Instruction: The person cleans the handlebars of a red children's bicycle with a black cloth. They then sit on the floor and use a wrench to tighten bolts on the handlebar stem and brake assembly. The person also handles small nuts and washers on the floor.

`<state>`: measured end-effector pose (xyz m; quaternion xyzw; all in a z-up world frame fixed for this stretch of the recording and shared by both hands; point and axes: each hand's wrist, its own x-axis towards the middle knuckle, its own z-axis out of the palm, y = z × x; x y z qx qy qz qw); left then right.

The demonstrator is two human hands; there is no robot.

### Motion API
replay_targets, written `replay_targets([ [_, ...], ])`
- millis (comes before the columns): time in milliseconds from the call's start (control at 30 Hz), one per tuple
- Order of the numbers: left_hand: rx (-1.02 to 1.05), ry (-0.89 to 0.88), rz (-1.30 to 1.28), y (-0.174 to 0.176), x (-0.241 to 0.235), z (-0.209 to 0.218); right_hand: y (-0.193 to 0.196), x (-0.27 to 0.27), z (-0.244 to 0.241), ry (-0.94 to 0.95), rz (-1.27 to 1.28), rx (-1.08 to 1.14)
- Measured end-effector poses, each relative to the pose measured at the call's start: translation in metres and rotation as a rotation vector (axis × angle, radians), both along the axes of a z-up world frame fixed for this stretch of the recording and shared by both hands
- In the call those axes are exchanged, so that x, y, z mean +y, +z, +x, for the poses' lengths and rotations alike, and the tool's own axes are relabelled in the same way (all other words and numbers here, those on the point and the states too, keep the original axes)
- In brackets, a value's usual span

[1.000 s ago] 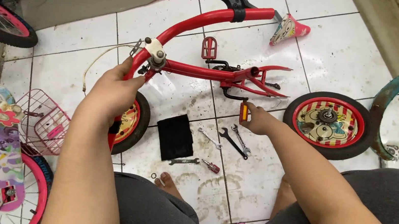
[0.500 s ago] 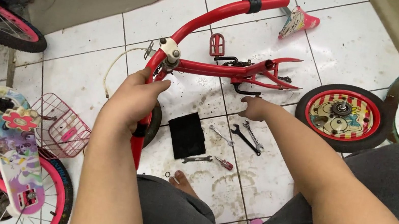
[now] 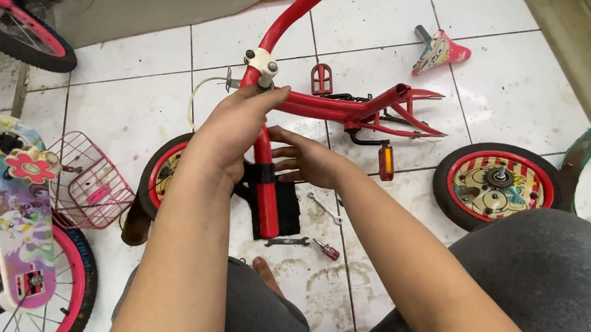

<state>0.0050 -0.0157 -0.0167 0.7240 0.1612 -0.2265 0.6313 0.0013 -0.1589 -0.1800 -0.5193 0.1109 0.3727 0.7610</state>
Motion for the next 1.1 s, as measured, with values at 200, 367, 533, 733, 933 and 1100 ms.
replay_targets([
  [200,0.009,0.056,-0.127,0.024,-0.030,-0.009,-0.011,-0.019,0.004,-0.158,0.248,0.083],
  [367,-0.068,0.015,-0.097,-0.009,-0.045,-0.001,-0.026,-0.046,-0.001,-0.280,0.358,0.065],
  [533,-0.092,0.035,-0.128,-0.013,-0.053,-0.004,0.026,-0.074,0.003,-0.202,0.386,0.002],
  [733,-0.104,0.026,-0.141,-0.014,-0.062,-0.009,0.050,-0.098,0.011,-0.050,0.332,-0.108],
  [933,-0.157,0.023,-0.037,-0.035,-0.060,0.003,0.098,-0.095,0.012,0.160,-0.077,-0.382],
  [1100,-0.274,0.080,0.058,-0.043,-0.038,0.002,0.088,-0.102,0.014,0.110,-0.085,-0.431],
])
